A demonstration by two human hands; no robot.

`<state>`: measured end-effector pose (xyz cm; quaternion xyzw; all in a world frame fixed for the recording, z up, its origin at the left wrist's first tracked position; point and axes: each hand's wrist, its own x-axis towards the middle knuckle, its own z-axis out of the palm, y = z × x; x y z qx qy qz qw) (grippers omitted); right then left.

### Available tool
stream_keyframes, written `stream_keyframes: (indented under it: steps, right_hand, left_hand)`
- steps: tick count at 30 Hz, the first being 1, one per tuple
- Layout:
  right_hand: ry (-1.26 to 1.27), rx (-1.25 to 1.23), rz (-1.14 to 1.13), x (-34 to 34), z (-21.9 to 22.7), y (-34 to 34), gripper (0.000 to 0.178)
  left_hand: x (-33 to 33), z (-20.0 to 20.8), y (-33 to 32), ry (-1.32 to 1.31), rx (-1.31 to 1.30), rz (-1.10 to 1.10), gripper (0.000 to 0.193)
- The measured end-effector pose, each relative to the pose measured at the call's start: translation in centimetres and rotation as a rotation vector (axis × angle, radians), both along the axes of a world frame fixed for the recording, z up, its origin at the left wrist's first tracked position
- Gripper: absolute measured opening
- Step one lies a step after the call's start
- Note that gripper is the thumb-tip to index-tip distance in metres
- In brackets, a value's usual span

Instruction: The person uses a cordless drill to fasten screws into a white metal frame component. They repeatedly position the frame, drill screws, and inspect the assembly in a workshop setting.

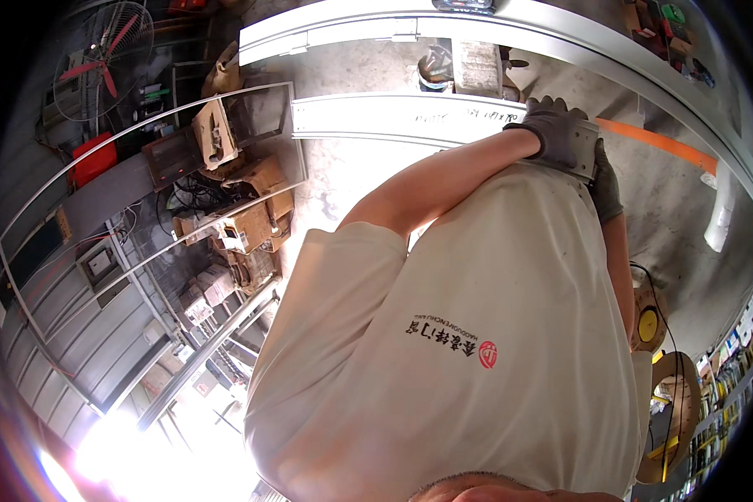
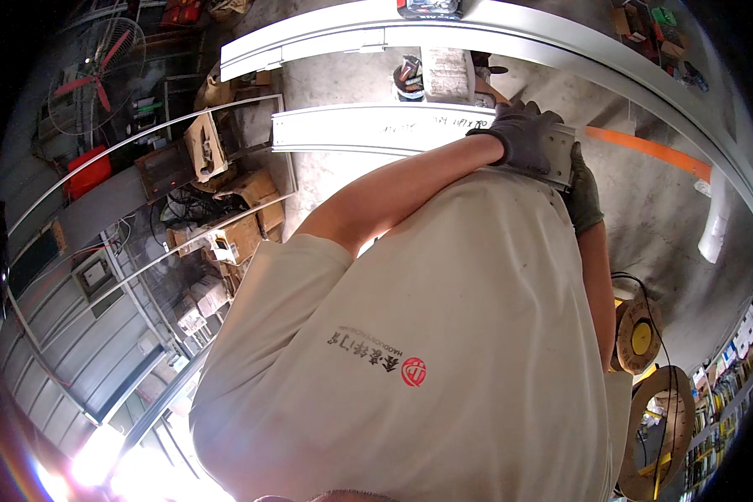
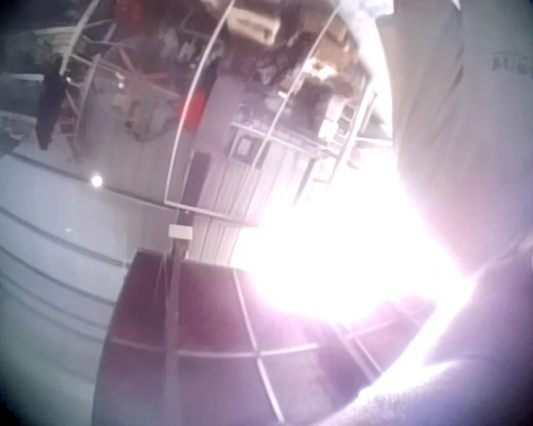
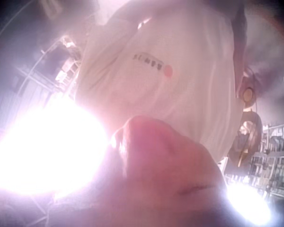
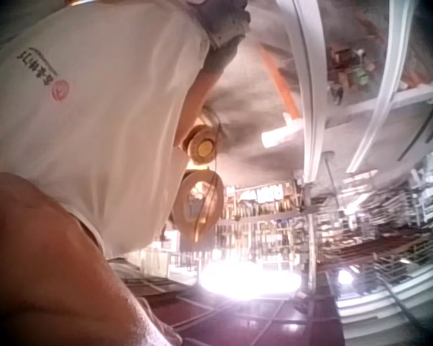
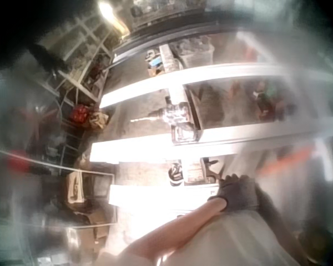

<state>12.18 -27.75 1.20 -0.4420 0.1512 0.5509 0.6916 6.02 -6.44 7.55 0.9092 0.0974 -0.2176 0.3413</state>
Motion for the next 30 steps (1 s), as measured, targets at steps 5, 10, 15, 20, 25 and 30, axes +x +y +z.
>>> stream_keyframes:
  steps: [5,10,15,20,25,30]
  right_hand:
    - [-0.046,-0.042,-0.098,0.3,-3.0,-1.8,0.054]
    - [-0.195,-0.300,0.116,-0.1,0.9,-0.1,0.057]
    - [-0.238,-0.397,0.083,0.3,3.0,0.8,0.064]
    - [-0.283,-0.375,0.043,0.9,0.7,0.8,0.068]
    - [-0.453,-0.493,0.151,2.3,0.6,0.9,0.067]
    - [-1.448,-0.814,0.188,5.6,3.9,3.7,0.053]
  left_hand:
    - [0.7,-5.4,-1.3,-0.258,0.073,-0.075,0.071]
    - [-0.9,-3.3,0.0,-0.243,0.046,-0.008,0.091]
    - [-1.6,-2.9,2.2,-0.267,-0.019,-0.041,0.077]
    - [-4.0,-3.3,5.7,-0.245,0.113,0.030,0.052]
    - [-4.3,-4.1,5.7,-0.262,0.109,0.163,0.049]
    - [-4.7,-5.5,5.5,-0.267,0.121,0.239,0.049]
